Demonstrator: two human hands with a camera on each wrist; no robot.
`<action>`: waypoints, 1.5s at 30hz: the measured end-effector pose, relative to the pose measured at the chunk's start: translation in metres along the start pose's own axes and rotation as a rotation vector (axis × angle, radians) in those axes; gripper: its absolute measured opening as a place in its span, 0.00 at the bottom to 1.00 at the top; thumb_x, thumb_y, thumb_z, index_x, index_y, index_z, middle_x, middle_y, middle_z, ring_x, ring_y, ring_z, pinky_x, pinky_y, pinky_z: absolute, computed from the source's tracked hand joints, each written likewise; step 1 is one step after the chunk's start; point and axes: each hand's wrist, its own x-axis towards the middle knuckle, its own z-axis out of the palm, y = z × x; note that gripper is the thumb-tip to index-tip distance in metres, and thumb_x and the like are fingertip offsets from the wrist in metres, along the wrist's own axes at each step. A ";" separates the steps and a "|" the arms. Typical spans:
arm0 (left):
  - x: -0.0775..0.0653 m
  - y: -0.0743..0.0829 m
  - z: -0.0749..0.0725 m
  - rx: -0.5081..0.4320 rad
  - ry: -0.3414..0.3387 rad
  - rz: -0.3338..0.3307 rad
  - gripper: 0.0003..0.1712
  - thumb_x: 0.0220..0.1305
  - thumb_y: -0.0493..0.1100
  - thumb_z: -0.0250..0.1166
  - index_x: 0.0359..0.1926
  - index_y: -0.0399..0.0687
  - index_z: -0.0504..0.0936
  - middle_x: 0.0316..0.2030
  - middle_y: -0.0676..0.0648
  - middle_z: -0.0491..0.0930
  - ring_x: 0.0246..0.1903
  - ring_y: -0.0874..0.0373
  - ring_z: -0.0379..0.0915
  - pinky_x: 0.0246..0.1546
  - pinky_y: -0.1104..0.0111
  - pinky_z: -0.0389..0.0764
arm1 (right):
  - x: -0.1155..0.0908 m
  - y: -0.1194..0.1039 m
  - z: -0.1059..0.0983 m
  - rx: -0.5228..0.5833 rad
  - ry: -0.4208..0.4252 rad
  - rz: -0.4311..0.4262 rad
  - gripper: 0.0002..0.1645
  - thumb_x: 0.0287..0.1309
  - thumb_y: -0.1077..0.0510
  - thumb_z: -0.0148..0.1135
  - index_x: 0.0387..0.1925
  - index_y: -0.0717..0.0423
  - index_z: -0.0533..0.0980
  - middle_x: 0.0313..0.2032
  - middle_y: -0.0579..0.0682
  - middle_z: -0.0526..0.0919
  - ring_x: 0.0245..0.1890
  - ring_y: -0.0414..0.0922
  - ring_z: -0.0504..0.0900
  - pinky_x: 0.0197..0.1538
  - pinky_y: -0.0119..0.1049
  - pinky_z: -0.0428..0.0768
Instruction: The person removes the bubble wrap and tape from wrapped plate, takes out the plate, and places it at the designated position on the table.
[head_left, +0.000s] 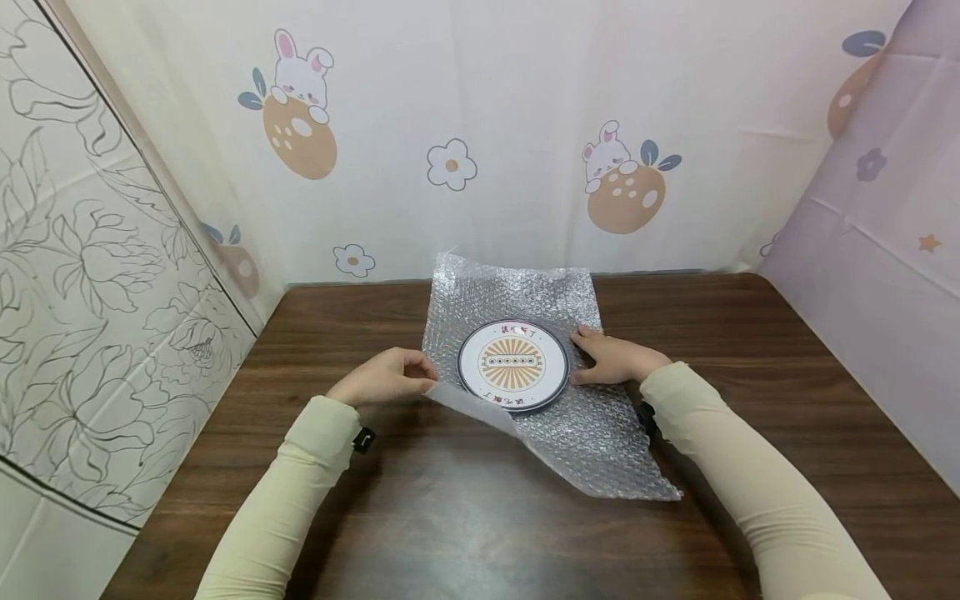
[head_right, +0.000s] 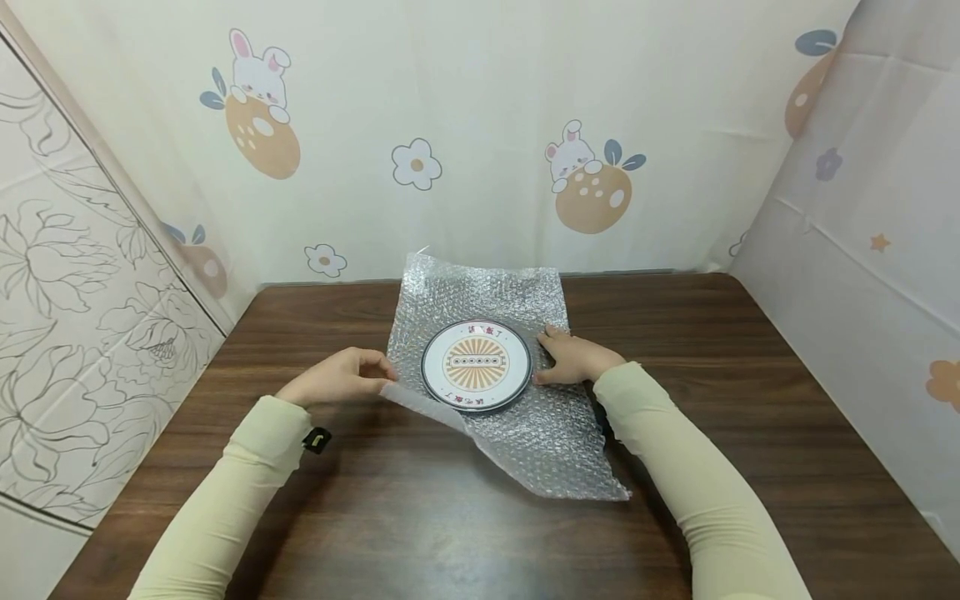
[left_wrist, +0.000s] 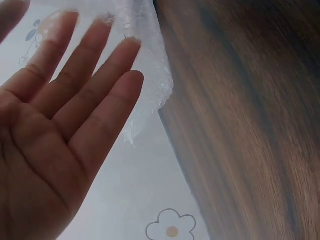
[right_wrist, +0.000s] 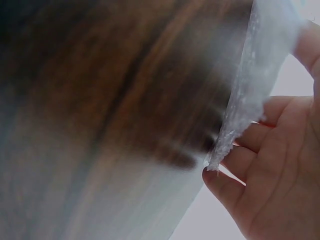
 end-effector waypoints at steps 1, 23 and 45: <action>0.000 0.000 0.000 0.016 -0.011 0.004 0.08 0.62 0.45 0.67 0.41 0.50 0.84 0.38 0.53 0.84 0.39 0.60 0.75 0.43 0.67 0.77 | 0.000 0.000 0.000 0.000 0.000 0.001 0.54 0.64 0.40 0.60 0.75 0.67 0.46 0.75 0.70 0.39 0.75 0.68 0.41 0.73 0.63 0.50; -0.003 0.002 0.030 0.223 -0.148 -0.042 0.57 0.52 0.60 0.74 0.75 0.42 0.57 0.77 0.39 0.44 0.77 0.41 0.37 0.73 0.47 0.54 | 0.000 0.002 0.002 -0.003 0.012 -0.008 0.54 0.64 0.41 0.60 0.75 0.67 0.46 0.75 0.70 0.39 0.75 0.68 0.41 0.73 0.63 0.50; -0.001 0.009 0.051 0.437 -0.166 -0.063 0.66 0.47 0.61 0.77 0.75 0.33 0.50 0.77 0.35 0.39 0.77 0.40 0.32 0.76 0.53 0.49 | -0.003 -0.002 0.000 0.006 0.015 -0.008 0.53 0.64 0.43 0.60 0.75 0.68 0.46 0.75 0.71 0.39 0.75 0.68 0.41 0.73 0.63 0.50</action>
